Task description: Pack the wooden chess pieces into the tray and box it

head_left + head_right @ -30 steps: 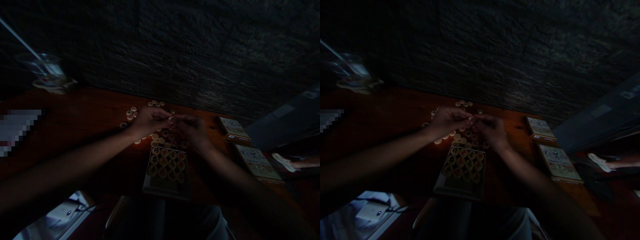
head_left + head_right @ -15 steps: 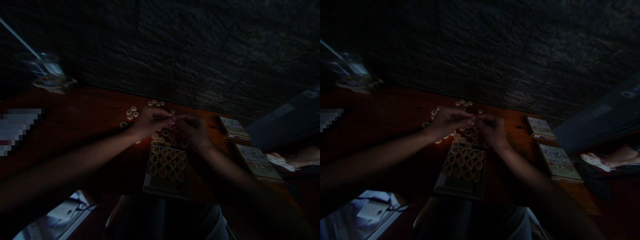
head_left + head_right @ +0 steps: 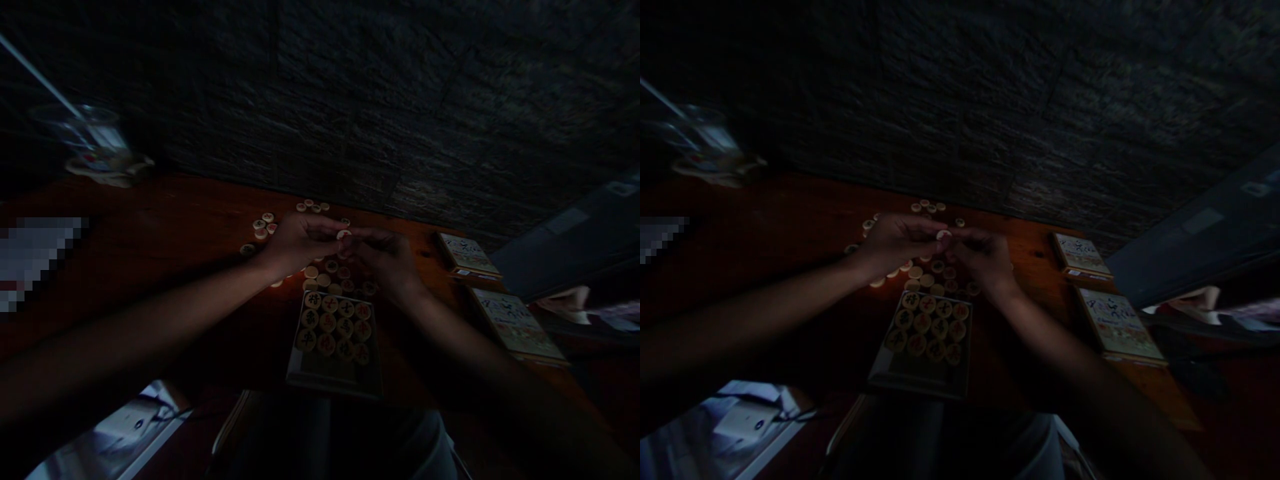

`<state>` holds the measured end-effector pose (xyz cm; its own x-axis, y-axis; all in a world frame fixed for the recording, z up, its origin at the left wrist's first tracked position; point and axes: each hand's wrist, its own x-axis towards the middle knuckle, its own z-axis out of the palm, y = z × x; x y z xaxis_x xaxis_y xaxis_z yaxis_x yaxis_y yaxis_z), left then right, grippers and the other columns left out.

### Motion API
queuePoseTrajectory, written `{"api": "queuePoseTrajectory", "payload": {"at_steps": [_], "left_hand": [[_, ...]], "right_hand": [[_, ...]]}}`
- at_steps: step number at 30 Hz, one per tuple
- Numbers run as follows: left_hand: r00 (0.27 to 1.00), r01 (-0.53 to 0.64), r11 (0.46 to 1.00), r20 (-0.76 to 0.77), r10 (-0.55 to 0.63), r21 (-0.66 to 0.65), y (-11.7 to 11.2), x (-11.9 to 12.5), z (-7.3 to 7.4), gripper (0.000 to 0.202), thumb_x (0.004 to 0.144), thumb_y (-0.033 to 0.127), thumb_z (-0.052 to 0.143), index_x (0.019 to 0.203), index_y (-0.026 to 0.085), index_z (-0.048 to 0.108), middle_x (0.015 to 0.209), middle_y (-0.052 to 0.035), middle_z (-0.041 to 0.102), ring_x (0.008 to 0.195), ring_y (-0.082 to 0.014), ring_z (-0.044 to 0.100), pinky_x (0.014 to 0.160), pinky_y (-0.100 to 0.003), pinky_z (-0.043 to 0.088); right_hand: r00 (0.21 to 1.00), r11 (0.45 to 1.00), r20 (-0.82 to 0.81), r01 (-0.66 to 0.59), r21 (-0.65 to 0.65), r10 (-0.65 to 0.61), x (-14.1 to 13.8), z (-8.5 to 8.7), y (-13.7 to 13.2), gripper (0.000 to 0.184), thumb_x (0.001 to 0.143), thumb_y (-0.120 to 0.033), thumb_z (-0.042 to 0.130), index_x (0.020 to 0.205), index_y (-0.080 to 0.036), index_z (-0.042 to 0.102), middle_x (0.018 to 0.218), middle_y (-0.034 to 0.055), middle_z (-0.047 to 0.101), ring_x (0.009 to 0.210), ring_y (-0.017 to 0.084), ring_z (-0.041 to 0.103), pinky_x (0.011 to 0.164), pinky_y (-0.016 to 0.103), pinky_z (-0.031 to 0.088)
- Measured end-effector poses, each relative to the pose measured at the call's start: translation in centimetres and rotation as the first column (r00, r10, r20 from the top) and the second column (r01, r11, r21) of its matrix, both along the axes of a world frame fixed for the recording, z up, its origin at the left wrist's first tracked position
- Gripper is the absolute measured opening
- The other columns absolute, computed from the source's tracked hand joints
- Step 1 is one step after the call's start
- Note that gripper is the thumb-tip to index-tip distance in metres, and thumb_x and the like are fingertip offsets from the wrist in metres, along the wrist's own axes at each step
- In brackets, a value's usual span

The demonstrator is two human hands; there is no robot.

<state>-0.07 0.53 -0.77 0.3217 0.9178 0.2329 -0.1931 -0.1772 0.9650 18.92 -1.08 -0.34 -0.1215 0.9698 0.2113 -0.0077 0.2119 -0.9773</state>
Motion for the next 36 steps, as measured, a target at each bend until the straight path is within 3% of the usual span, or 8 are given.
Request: {"api": "queuePoseTrajectory", "payload": {"at_steps": [7, 11, 16, 21, 27, 32, 36], "left_hand": [[1.000, 0.023, 0.999, 0.017, -0.023, 0.036, 0.11, -0.05, -0.25, 0.042, 0.070, 0.022, 0.094, 0.109, 0.014, 0.082, 0.106, -0.0112, 0.084, 0.093, -0.0248, 0.082, 0.091, -0.039, 0.067], [1.000, 0.024, 0.999, 0.018, -0.025, 0.043, -0.17, 0.09, 0.11, 0.037, 0.071, 0.021, 0.093, 0.105, 0.015, 0.083, 0.101, -0.0097, 0.085, 0.089, -0.0236, 0.082, 0.086, -0.036, 0.067], [1.000, 0.006, 1.000, -0.028, -0.006, 0.000, -0.60, 0.14, 0.62, 0.032, 0.074, 0.029, 0.093, 0.102, 0.016, 0.085, 0.092, -0.0079, 0.085, 0.084, -0.0244, 0.082, 0.081, -0.034, 0.067], [1.000, 0.007, 1.000, 0.003, -0.007, -0.029, -0.52, 0.18, 0.41, 0.036, 0.075, 0.040, 0.093, 0.102, 0.017, 0.085, 0.099, -0.0088, 0.085, 0.088, -0.0242, 0.082, 0.086, -0.037, 0.068], [0.997, -0.021, 0.995, 0.066, 0.028, -0.093, -0.25, 0.23, 0.16, 0.037, 0.075, 0.037, 0.094, 0.104, 0.016, 0.084, 0.103, -0.0098, 0.084, 0.090, -0.0229, 0.082, 0.092, -0.039, 0.067], [0.994, -0.006, 0.992, 0.110, 0.021, -0.128, -0.12, 0.19, 0.25, 0.033, 0.077, 0.033, 0.093, 0.103, 0.016, 0.084, 0.102, -0.0090, 0.084, 0.094, -0.0225, 0.082, 0.095, -0.039, 0.066], [0.992, 0.006, 0.991, 0.123, 0.011, -0.137, -0.04, 0.13, 0.28, 0.032, 0.076, 0.033, 0.093, 0.102, 0.017, 0.083, 0.104, -0.0082, 0.083, 0.094, -0.0211, 0.081, 0.097, -0.038, 0.065]], "right_hand": [[0.999, 0.998, -0.041, -0.022, -0.053, 0.020, -0.24, 0.20, 0.02, 0.031, 0.071, -0.044, 0.094, 0.089, -0.021, 0.084, 0.075, 0.0017, 0.078, 0.064, 0.013, 0.066, 0.064, 0.027, 0.053], [0.998, 0.998, -0.066, -0.013, -0.054, 0.010, -0.15, 0.11, 0.08, 0.032, 0.067, -0.043, 0.097, 0.084, -0.020, 0.083, 0.072, 0.0017, 0.077, 0.062, 0.013, 0.066, 0.062, 0.026, 0.053], [1.000, 1.000, -0.020, 0.000, -0.001, 0.000, -0.08, 0.03, 0.16, 0.033, 0.070, -0.048, 0.094, 0.081, -0.019, 0.083, 0.071, 0.0025, 0.077, 0.062, 0.013, 0.067, 0.060, 0.024, 0.053], [0.999, 0.999, 0.010, 0.035, 0.018, -0.035, -0.18, 0.16, 0.08, 0.033, 0.072, -0.051, 0.092, 0.079, -0.020, 0.083, 0.069, 0.0028, 0.076, 0.060, 0.014, 0.067, 0.058, 0.024, 0.053], [1.000, 0.999, 0.012, 0.008, 0.040, -0.008, 0.03, -0.25, 0.30, 0.032, 0.073, -0.044, 0.093, 0.091, -0.020, 0.085, 0.069, 0.0007, 0.075, 0.061, 0.012, 0.067, 0.060, 0.024, 0.054], [0.999, 0.998, -0.030, -0.010, 0.064, 0.012, 0.15, -0.53, 0.45, 0.040, 0.066, -0.037, 0.098, 0.100, -0.021, 0.083, 0.081, 0.0018, 0.081, 0.068, 0.014, 0.072, 0.067, 0.027, 0.059], [0.999, 0.987, 0.038, -0.026, 0.156, 0.020, 0.28, -0.49, 0.24, 0.040, 0.072, -0.037, 0.094, 0.106, -0.020, 0.081, 0.089, 0.0040, 0.082, 0.071, 0.016, 0.074, 0.070, 0.030, 0.062]]}}
